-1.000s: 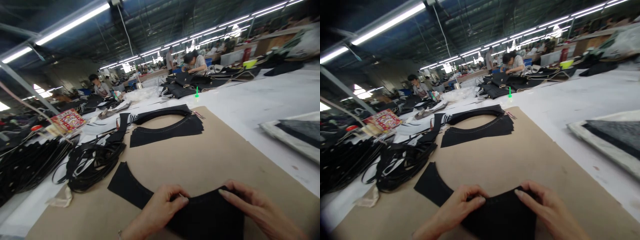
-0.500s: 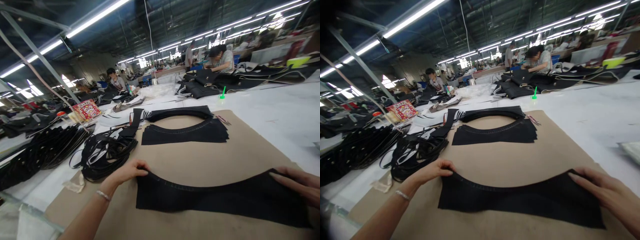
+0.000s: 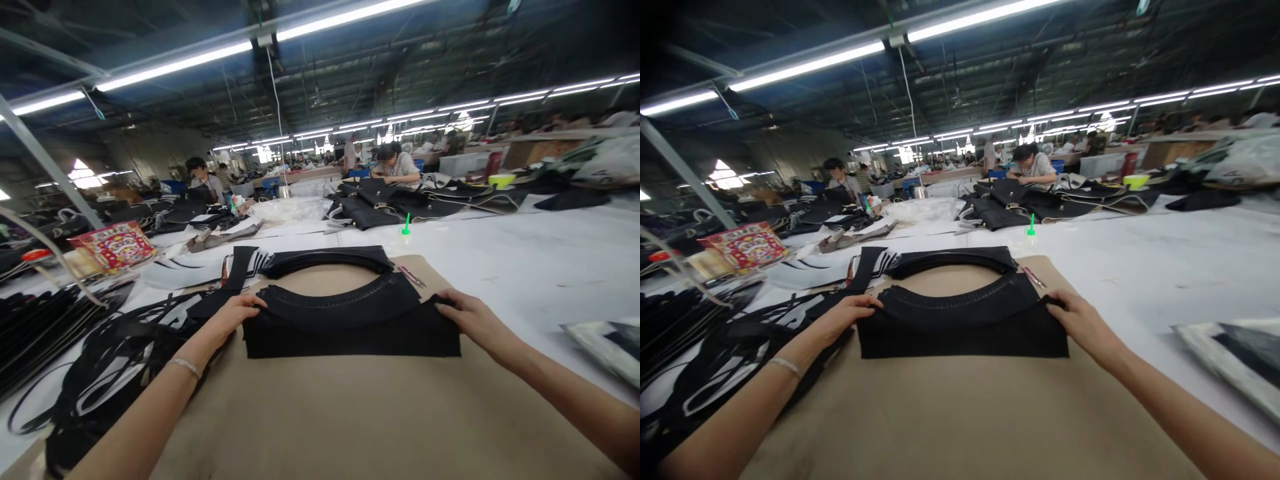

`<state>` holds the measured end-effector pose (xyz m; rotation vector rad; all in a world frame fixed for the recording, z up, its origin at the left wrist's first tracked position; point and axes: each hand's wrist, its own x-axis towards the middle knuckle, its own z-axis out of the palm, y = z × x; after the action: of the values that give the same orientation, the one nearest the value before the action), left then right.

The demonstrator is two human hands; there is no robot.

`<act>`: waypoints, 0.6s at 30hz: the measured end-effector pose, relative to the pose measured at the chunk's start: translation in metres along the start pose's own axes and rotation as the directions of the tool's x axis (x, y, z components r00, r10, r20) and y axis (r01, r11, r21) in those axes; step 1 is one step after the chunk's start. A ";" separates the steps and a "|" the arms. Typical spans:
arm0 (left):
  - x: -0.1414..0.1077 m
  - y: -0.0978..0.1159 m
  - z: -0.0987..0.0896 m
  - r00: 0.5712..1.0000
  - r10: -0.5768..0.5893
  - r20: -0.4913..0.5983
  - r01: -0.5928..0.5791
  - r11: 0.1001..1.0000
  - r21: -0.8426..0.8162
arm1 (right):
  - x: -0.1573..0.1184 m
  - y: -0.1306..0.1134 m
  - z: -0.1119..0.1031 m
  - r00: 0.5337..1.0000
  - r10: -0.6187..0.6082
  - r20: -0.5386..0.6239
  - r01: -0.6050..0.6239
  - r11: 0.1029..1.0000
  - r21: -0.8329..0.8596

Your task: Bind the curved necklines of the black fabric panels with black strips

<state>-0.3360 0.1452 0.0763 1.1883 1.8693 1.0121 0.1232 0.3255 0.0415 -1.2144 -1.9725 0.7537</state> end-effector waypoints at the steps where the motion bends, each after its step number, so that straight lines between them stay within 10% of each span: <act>1: 0.012 0.001 0.000 1.000 -0.002 -0.026 0.003 1.000 0.029 | 0.010 0.002 0.004 1.000 0.010 0.005 -0.010 1.000 -0.018; 7: 0.068 -0.005 0.007 0.980 0.011 -0.201 0.044 0.962 0.270 | 0.062 0.005 0.026 0.998 0.051 -0.031 -0.055 0.989 -0.138; 12: 0.064 -0.010 0.030 0.888 0.221 -0.404 0.025 0.852 0.522 | 0.080 0.001 0.034 0.999 -0.004 -0.033 -0.001 0.988 -0.153; 18: 0.031 -0.020 0.090 0.817 0.561 -0.129 -0.288 0.592 0.753 | 0.041 0.006 0.018 0.997 -0.047 -0.056 0.035 0.980 -0.196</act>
<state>-0.2772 0.1902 0.0127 2.1327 2.4413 0.7803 0.0985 0.3635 0.0365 -1.2893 -2.0521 0.5050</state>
